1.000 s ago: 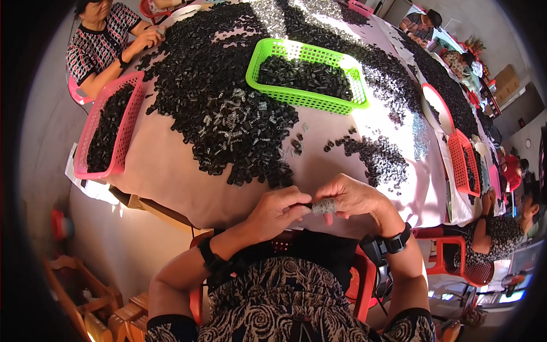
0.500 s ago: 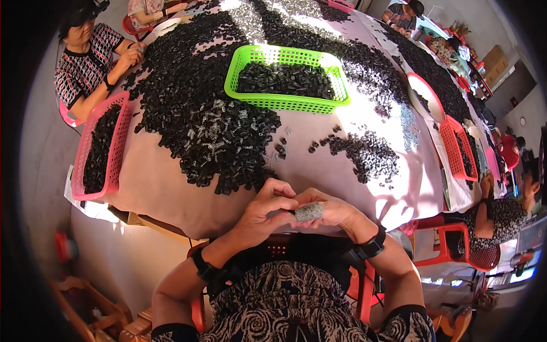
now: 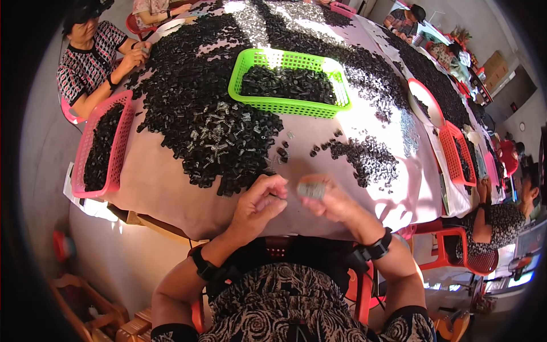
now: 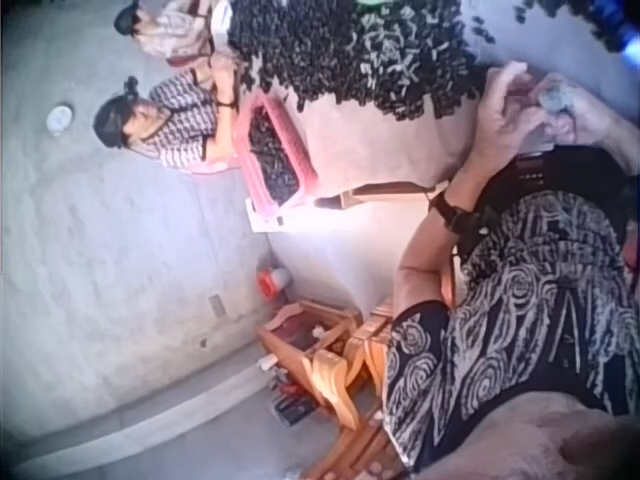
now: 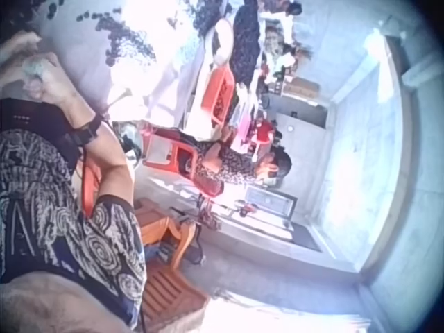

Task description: The recorder is sorting small black plastic or rubber components at a table with other workers.

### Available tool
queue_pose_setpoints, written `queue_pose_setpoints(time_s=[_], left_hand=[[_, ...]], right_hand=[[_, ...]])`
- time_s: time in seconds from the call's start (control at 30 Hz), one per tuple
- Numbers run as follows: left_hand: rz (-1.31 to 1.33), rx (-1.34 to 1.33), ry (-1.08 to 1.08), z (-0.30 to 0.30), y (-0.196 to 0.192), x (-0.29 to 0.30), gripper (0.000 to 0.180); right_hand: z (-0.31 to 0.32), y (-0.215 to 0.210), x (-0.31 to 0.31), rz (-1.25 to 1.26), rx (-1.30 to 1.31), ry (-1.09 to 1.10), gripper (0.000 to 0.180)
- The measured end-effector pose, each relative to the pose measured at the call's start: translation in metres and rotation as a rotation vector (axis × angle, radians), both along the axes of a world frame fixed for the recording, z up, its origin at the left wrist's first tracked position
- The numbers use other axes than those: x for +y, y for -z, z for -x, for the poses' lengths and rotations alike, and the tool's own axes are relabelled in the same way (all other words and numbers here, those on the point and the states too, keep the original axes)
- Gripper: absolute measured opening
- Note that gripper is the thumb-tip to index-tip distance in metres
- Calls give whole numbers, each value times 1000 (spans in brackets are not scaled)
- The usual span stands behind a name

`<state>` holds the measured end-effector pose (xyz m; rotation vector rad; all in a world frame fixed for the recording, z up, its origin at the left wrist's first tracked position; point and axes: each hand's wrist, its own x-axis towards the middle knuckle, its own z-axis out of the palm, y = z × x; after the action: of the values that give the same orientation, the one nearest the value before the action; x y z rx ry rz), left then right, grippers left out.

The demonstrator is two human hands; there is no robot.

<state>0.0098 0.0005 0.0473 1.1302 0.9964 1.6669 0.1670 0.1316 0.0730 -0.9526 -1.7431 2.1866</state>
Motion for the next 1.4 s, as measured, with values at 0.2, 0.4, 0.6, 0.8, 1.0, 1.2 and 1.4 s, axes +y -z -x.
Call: queue_pose_setpoints(time_s=[0.2, 0.4, 0.6, 0.8, 1.0, 1.2, 1.4], left_hand=[[89, 26, -110, 0, 13, 1, 19], [71, 133, -138, -2, 16, 1, 16], [59, 182, -112, 0, 18, 3, 17], [50, 237, -128, -2, 19, 2, 16], [32, 312, -141, -2, 21, 2, 16], [33, 315, -129, -2, 17, 2, 16], [56, 319, -132, -2, 13, 1, 15]], right_hand=[[50, -92, 84, -164, -84, 275, 53], [53, -82, 115, -695, -349, 486, 55], [28, -7, 107, -983, -166, 242, 15], [34, 14, 85, -1879, -252, -102, 21], [11, 13, 109, -1868, -323, -111, 29], [-21, 27, 136, -1772, -361, 9, 14], [-33, 5, 129, -1516, -495, 64, 13]])
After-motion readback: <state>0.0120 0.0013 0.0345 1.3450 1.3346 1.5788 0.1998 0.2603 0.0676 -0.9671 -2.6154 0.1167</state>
